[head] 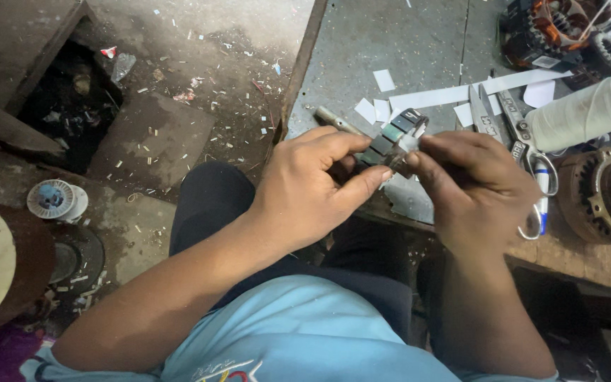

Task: The person cuts small white paper strips with scissors and inserts them into slots on a motor armature. They repeatedly pick up strips, cut them, and place them into the armature while seated at a cluttered workbench.

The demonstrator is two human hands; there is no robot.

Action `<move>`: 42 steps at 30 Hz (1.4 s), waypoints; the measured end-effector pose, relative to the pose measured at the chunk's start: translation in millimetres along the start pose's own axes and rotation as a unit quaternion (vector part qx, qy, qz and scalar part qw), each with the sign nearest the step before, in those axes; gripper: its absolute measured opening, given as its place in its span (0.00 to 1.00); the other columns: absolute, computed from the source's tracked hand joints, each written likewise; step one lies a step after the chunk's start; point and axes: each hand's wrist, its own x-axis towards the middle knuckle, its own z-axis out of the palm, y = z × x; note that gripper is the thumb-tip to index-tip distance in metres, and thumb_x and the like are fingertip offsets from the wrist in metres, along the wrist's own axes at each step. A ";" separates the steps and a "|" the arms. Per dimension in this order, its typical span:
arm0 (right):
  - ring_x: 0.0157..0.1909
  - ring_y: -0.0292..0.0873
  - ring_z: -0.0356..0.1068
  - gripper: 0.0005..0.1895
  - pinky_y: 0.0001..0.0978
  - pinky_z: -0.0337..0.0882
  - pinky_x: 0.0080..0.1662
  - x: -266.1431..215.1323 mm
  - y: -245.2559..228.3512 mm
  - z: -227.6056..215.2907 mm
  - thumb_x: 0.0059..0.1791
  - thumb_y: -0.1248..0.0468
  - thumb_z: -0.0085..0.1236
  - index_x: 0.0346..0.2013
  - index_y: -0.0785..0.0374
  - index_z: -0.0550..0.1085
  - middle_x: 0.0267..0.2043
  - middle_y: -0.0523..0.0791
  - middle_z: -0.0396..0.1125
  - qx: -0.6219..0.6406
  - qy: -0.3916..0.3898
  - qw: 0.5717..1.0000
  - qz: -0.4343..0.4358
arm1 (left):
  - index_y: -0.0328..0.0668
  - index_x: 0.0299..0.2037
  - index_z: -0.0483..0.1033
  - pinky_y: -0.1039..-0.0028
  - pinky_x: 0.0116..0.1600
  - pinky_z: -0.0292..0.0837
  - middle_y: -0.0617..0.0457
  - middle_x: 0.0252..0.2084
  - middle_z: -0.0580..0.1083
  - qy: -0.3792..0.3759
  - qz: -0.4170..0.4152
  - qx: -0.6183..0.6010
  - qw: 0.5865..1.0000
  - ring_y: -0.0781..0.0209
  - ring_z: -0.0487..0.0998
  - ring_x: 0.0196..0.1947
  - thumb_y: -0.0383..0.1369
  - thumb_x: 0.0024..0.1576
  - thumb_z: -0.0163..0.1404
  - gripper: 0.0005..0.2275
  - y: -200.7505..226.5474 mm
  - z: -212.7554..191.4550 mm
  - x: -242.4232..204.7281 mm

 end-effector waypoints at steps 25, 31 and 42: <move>0.48 0.58 0.66 0.36 0.48 0.70 0.48 -27.8 15.4 -46.1 0.28 0.52 0.73 0.47 0.67 0.80 0.49 0.51 0.73 -0.380 -0.176 0.897 -0.142 | 0.37 0.29 0.80 0.63 0.39 0.75 0.44 0.30 0.79 0.015 -0.010 0.136 0.991 0.49 0.81 0.32 0.39 0.51 0.64 0.12 8.3 22.6 39.4; 0.44 0.46 0.75 0.11 0.34 0.73 0.45 -55.7 25.8 -58.5 0.42 0.70 0.70 0.39 0.61 0.81 0.44 0.47 0.75 -0.250 -0.126 0.960 0.031 | 0.33 0.42 0.78 0.67 0.40 0.74 0.43 0.38 0.74 0.092 0.141 0.075 0.983 0.52 0.79 0.35 0.28 0.54 0.64 0.10 38.8 0.2 20.8; 0.44 0.51 0.76 0.11 0.41 0.77 0.48 -69.6 31.3 -37.8 0.49 0.74 0.63 0.45 0.75 0.77 0.50 0.58 0.70 0.538 -0.093 0.794 0.269 | 0.34 0.44 0.81 0.75 0.42 0.81 0.48 0.41 0.78 -0.067 0.101 -0.072 0.990 0.58 0.84 0.38 0.23 0.59 0.60 0.06 33.6 7.3 -23.5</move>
